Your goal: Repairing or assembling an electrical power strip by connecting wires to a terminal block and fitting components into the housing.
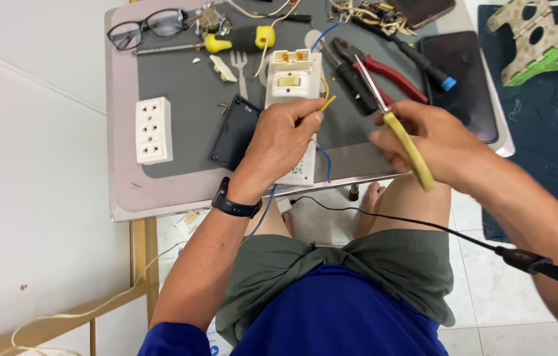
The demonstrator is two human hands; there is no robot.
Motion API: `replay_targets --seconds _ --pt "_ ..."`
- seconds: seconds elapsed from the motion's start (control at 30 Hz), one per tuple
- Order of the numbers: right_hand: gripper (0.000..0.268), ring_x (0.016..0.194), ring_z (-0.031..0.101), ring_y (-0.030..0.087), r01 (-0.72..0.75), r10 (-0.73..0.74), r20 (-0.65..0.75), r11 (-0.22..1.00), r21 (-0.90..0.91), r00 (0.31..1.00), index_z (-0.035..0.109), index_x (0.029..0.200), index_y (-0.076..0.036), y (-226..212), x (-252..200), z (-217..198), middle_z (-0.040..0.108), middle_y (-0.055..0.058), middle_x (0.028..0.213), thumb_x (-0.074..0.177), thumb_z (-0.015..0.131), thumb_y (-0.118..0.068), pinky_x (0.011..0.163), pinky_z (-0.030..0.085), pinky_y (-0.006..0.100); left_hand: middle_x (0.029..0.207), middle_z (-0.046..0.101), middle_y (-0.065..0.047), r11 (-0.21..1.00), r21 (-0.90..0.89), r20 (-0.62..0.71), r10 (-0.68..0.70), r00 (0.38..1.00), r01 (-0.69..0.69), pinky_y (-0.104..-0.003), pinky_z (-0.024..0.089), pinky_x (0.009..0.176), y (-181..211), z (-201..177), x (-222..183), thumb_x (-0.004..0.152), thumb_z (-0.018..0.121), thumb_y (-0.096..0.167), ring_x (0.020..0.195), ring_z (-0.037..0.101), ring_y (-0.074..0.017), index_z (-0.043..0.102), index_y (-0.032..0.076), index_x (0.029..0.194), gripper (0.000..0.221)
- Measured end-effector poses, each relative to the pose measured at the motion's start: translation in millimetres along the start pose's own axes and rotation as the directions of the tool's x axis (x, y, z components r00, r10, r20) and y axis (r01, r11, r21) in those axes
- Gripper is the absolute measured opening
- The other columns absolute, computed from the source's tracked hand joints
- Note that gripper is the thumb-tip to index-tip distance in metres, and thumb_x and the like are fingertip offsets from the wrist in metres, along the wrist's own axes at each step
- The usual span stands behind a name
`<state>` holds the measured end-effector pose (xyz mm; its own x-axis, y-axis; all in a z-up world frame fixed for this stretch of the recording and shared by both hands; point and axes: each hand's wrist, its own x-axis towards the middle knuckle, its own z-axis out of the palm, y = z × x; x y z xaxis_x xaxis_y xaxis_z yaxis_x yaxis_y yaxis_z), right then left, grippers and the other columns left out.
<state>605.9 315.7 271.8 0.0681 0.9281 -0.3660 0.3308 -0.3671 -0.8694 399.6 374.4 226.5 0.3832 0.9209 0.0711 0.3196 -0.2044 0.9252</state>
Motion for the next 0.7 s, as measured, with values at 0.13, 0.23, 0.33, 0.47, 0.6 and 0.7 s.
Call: replay_targets --seconds 0.13,0.23,0.33,0.47,0.6,0.7 --pt "0.039 0.089 0.060 0.023 -0.280 0.326 0.066 0.886 -0.370 0.943 0.061 0.120 -0.016 -48.7 -25.6 4.7 0.064 0.009 0.099 0.085 0.061 -0.033 0.083 0.047 0.038 0.063 0.044 0.007 0.998 0.057 0.030 -0.035 0.999 0.034 -0.025 0.037 0.060 8.6 -2.2 -4.6 0.090 0.053 0.021 0.065 0.040 -0.0061 0.075 0.006 0.099 0.029" --pt "0.049 0.095 0.064 0.028 -0.146 0.209 0.070 0.850 -0.507 0.975 0.065 0.116 -0.020 -29.2 -21.3 8.8 0.065 0.011 0.091 0.075 0.067 -0.046 0.091 0.047 0.043 0.068 0.063 -0.004 1.000 -0.004 -0.025 0.013 1.000 -0.013 -0.031 0.048 0.059 -16.1 6.4 -0.3 0.091 0.060 0.023 0.069 0.058 -0.0102 0.074 0.010 0.106 0.025" --pt "0.055 0.090 0.066 0.035 -0.016 0.055 0.057 0.849 -0.529 0.997 0.069 0.109 -0.017 -13.4 -15.3 16.1 0.067 0.016 0.077 0.065 0.074 -0.051 0.082 0.048 0.044 0.073 0.072 -0.015 0.996 -0.074 -0.048 0.049 0.998 -0.053 -0.037 0.055 0.057 -40.1 13.7 3.6 0.093 0.064 0.019 0.075 0.066 -0.0141 0.073 0.014 0.108 0.019" --pt "0.053 0.093 0.066 0.043 0.093 -0.084 0.042 0.806 -0.585 0.996 0.066 0.118 -0.016 -3.5 -10.1 25.6 0.069 0.018 0.084 0.074 0.066 -0.043 0.080 0.049 0.051 0.073 0.071 -0.014 0.992 -0.085 -0.042 0.091 0.995 -0.094 -0.037 0.054 0.056 -59.4 20.1 6.7 0.092 0.065 0.017 0.076 0.064 -0.0124 0.075 0.015 0.105 0.017" --pt "0.047 0.089 0.067 0.043 0.140 -0.149 0.032 0.800 -0.584 0.988 0.066 0.120 -0.015 2.6 -5.3 31.1 0.069 0.017 0.081 0.076 0.063 -0.030 0.077 0.050 0.051 0.074 0.071 -0.016 0.992 -0.062 -0.054 0.106 0.993 -0.109 -0.037 0.053 0.055 -55.9 18.3 5.3 0.091 0.064 0.015 0.074 0.067 -0.0175 0.075 0.014 0.103 0.016" --pt "0.045 0.090 0.066 0.045 0.155 -0.182 0.010 0.809 -0.567 0.983 0.067 0.119 -0.013 -1.7 -10.2 33.8 0.070 0.020 0.083 0.077 0.063 -0.029 0.076 0.050 0.053 0.075 0.070 -0.015 0.988 -0.075 -0.029 0.132 0.991 -0.134 -0.036 0.053 0.057 -52.1 17.1 3.0 0.093 0.062 0.014 0.073 0.069 -0.0222 0.074 0.013 0.105 0.017"
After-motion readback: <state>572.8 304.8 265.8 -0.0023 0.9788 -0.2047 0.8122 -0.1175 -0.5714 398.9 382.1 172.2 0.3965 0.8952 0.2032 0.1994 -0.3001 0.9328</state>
